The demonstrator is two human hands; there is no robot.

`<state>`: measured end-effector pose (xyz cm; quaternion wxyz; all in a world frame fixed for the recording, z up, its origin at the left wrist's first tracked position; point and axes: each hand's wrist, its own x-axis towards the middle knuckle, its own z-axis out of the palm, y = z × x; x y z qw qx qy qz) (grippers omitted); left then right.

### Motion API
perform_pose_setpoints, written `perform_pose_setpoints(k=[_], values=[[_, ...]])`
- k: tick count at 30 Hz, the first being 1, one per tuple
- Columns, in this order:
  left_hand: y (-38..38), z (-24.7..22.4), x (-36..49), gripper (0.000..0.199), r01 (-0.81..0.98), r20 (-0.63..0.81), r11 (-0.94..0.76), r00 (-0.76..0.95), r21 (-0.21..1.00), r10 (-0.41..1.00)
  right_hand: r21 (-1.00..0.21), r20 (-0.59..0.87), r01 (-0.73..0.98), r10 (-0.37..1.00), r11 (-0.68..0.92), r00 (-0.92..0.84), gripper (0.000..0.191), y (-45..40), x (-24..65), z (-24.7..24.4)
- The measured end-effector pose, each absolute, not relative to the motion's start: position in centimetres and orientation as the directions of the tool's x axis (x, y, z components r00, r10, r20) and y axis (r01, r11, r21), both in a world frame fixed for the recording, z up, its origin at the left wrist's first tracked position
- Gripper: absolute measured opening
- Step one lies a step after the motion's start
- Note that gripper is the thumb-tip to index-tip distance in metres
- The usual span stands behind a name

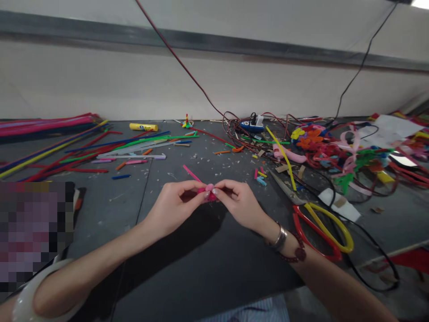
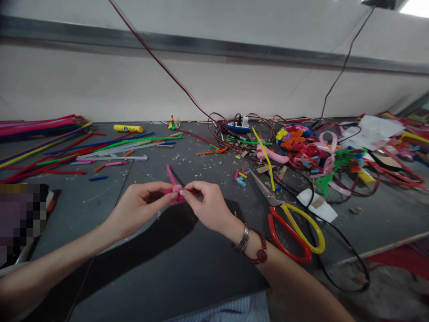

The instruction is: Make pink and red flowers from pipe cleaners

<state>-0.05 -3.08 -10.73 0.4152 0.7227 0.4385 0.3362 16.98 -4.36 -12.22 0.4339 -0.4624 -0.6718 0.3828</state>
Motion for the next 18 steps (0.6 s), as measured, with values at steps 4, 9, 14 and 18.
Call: perform_pose_setpoints(k=[4,9,14,18], values=[[-2.9,-10.9,0.0,0.019,0.322,0.085,-0.226,0.399,0.919,0.913,-0.950,0.190,0.201,0.952,0.240,-0.239,0.015,-4.2,17.2,-12.3],[-2.5,-10.7,-0.2,0.017,0.245,-0.011,-0.101,0.419,0.964,0.908,-0.972,0.178,0.095,0.940,0.214,-0.290,0.013,-3.9,17.4,-12.0],[-2.5,-10.1,-0.2,0.012,0.116,-0.072,0.023,0.442,0.993,0.894,-0.987,0.155,0.004,0.942,0.163,-0.297,0.012,-3.6,17.4,-12.1],[-2.4,-9.9,-0.1,0.012,0.075,-0.084,0.056,0.438,0.996,0.895,-0.995,0.102,-0.019,0.963,0.100,-0.248,0.018,-3.6,17.1,-12.6]])
